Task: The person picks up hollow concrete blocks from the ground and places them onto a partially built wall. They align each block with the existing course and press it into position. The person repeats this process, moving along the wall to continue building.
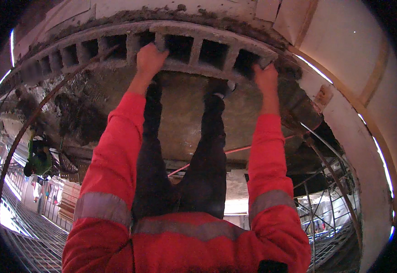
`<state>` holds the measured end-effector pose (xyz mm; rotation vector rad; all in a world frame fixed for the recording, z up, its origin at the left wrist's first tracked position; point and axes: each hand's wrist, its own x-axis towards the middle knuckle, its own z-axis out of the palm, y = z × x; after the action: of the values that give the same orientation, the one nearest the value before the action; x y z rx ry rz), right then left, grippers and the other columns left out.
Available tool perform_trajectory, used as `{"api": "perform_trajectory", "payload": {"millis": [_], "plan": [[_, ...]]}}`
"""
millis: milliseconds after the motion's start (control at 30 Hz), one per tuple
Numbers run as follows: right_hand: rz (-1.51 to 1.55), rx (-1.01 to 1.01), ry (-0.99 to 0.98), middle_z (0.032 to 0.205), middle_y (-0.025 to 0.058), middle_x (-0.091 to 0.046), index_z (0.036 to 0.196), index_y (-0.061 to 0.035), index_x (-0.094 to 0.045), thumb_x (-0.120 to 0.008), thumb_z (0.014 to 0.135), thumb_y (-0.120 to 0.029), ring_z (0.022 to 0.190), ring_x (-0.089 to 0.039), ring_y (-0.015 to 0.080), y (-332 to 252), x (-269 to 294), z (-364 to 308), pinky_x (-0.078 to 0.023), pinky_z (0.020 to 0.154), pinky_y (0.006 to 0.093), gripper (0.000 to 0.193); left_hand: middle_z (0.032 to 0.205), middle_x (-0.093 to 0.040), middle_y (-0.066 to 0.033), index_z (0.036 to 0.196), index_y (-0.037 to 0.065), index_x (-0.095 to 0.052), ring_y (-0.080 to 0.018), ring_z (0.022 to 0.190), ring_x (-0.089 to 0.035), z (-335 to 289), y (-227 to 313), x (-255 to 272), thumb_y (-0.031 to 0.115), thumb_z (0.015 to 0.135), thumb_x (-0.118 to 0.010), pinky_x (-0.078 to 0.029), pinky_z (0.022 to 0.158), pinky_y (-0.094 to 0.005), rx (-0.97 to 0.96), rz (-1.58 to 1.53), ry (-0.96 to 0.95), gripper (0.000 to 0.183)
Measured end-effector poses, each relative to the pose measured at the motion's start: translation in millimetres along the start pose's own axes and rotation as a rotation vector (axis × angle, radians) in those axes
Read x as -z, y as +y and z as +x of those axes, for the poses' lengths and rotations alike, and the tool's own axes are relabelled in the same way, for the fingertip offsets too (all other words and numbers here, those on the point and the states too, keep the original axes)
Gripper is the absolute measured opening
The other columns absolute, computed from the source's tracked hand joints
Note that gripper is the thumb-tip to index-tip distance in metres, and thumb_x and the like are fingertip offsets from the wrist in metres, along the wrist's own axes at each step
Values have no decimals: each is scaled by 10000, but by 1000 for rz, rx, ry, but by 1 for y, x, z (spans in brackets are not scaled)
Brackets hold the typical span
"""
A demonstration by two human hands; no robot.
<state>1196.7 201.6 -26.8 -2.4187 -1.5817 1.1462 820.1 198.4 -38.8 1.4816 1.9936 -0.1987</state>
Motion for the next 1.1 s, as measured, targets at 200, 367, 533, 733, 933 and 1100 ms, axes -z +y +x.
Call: {"api": "perform_trajectory", "payload": {"millis": [200, 367, 533, 733, 933, 1100], "plan": [[-155, -62, -11, 1035, 253, -606, 1056, 40, -563, -671, 743, -359, 999, -566, 398, 9, -7, 11, -442, 844, 423, 518, 857, -635, -207, 837, -7, -638, -383, 830, -609, -4, 6, 3, 423, 704, -647, -498, 734, -452, -47, 6, 28, 450], [-85, 70, -81, 1067, 264, -590, 1084, 72, -547, -630, 771, -374, 1024, -555, 398, 4, 5, 0, -427, 871, 426, 551, 881, -645, -189, 856, -1, -657, -355, 848, -622, 3, 1, -20, 406, 700, -640, -505, 770, -437, -9, -6, 31, 435], [-71, 19, -130, 1085, 271, -584, 1071, 74, -566, -605, 784, -361, 1041, -550, 398, 18, 1, 27, -416, 887, 422, 522, 888, -644, -205, 855, -6, -659, -361, 859, -626, 1, 4, -9, 382, 702, -646, -506, 780, -441, 26, -83, 69, 418], [-177, 52, -162, 1080, 284, -582, 1048, 76, -585, -602, 794, -372, 1045, -545, 402, -4, 4, 21, -412, 891, 424, 515, 841, -647, -214, 802, -14, -669, -382, 813, -629, 3, -8, -21, 418, 722, -624, -511, 748, -458, 58, -76, 89, 442], [-135, 22, -136, 1062, 297, -581, 1042, 94, -579, -599, 795, -402, 1034, -544, 414, 1, 9, 24, -408, 884, 425, 554, 814, -645, -226, 783, -25, -668, -384, 804, -630, 6, 2, -6, 433, 705, -629, -507, 746, -465, 77, -146, 2, 466], [-194, -3, -123, 1052, 276, -597, 1047, 70, -585, -601, 800, -404, 1022, -551, 422, -21, 8, 16, -416, 874, 442, 535, 833, -644, -232, 822, -20, -669, -386, 816, -629, 2, -4, -9, 458, 704, -636, -506, 745, -465, 118, -145, 52, 493]]}}
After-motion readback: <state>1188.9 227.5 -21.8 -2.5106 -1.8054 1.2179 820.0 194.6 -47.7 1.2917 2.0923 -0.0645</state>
